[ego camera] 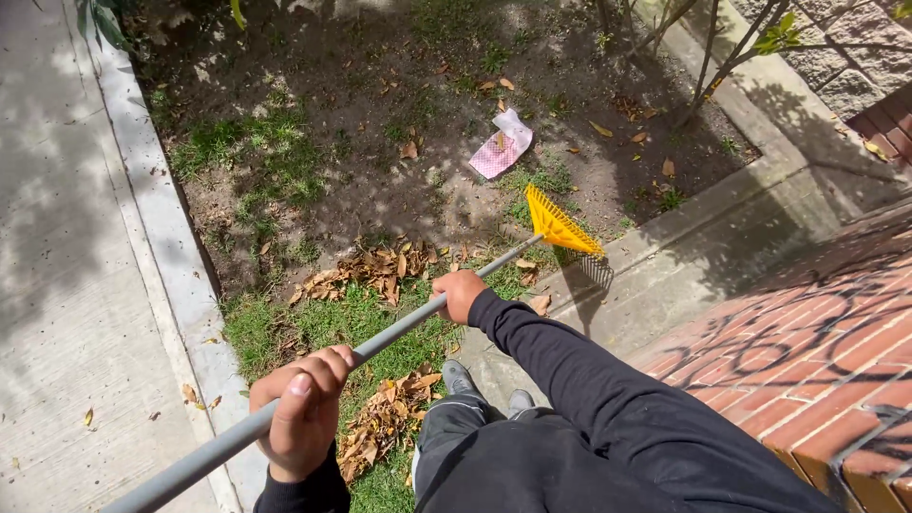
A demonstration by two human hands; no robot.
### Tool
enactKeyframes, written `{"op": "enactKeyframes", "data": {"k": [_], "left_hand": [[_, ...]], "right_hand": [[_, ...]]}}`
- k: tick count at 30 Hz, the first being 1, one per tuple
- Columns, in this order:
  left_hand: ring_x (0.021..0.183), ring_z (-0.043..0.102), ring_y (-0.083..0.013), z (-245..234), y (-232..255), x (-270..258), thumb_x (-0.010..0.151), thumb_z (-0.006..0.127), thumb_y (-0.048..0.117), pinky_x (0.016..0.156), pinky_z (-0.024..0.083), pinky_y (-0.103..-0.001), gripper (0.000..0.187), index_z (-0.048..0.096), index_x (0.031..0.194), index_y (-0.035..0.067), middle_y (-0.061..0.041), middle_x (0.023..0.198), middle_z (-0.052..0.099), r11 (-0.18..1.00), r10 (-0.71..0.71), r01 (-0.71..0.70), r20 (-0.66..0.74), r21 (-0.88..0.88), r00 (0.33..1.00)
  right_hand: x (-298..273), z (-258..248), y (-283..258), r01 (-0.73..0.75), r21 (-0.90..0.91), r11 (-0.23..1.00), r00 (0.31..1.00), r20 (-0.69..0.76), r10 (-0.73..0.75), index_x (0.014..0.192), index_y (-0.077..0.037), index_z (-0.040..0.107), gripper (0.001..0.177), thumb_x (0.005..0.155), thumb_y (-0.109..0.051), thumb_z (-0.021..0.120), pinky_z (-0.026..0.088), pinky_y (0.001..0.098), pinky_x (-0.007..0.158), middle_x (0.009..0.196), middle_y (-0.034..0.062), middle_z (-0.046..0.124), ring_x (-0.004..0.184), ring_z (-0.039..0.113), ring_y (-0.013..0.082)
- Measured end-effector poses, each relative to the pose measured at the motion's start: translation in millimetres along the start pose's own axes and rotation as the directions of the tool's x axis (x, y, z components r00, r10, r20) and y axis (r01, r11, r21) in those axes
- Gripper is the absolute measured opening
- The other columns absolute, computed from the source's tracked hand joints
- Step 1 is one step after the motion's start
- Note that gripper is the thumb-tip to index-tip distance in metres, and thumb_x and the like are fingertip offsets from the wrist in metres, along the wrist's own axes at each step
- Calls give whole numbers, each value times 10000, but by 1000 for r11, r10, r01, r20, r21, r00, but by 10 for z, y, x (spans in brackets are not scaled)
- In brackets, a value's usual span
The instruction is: The person uses a rake to gather leaves and small pieces of trash from a patch of ground. They move the tool across a grassy and dirt surface near a concrete walkway and a brick wall.
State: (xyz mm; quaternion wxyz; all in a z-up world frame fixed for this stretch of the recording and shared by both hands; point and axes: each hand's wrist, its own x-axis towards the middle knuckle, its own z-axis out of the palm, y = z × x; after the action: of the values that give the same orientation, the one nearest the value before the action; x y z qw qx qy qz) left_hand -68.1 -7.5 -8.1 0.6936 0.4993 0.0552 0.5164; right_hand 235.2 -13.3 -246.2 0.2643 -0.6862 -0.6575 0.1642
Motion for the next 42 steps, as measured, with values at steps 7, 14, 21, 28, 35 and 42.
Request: {"op": "enactKeyframes", "data": {"k": [7, 14, 21, 28, 35, 42], "left_hand": [[634, 391, -233, 11, -23, 550, 969, 565, 178, 744, 379, -453, 420, 380, 631, 9, -79, 605, 378, 988, -149, 142, 161, 57, 976], [612, 423, -230, -315, -27, 1359, 1032, 610, 267, 775, 424, -476, 499, 416, 627, 51, -84, 582, 416, 998, -22, 35, 228, -53, 973], [512, 373, -166, -415, -611, 1813, 945, 589, 238, 587, 363, -369, 423, 374, 622, 70, -52, 517, 411, 931, 181, -100, 205, -352, 962], [614, 392, -195, 210, -1463, 2023, 890, 618, 222, 695, 358, -437, 356, 402, 655, 65, -57, 617, 429, 946, 177, -129, 141, -299, 974], [652, 454, -197, 583, -1732, 2163, 972, 597, 187, 775, 421, -407, 343, 436, 693, 71, -58, 631, 478, 933, 141, -85, 138, -350, 980], [742, 491, -254, 1156, -2159, 1969, 967, 583, 177, 927, 456, -458, 359, 476, 671, 4, -104, 710, 511, 995, -80, 94, 303, -31, 950]], "right_hand": [[127, -206, -58, -110, 29, 993, 994, 10, 110, 712, -156, 674, 174, 695, -251, 819, 536, 470, 625, 664, 102, 668, 657, 675, 339], [678, -621, -68, -110, -27, 994, 992, -61, 108, 716, -151, 653, 240, 788, -317, 810, 529, 489, 656, 671, 105, 665, 686, 666, 358], [883, -1125, 529, -110, -92, 990, 991, -91, 102, 684, -142, 634, 217, 722, -294, 783, 522, 486, 637, 674, 80, 664, 680, 675, 326], [1139, -1678, 690, 37, -285, 958, 995, 95, -10, 718, -174, 659, 269, 922, -342, 711, 541, 464, 672, 720, 54, 671, 670, 672, 305], [890, -2267, 2279, -170, -325, 931, 985, -15, 174, 810, -156, 704, 125, 828, -278, 728, 533, 492, 781, 827, 88, 685, 848, 658, 340], [407, -1992, 3021, -428, -284, 858, 903, -96, 419, 717, -100, 654, 316, 904, -344, 728, 504, 494, 853, 800, 138, 657, 869, 628, 374]]}}
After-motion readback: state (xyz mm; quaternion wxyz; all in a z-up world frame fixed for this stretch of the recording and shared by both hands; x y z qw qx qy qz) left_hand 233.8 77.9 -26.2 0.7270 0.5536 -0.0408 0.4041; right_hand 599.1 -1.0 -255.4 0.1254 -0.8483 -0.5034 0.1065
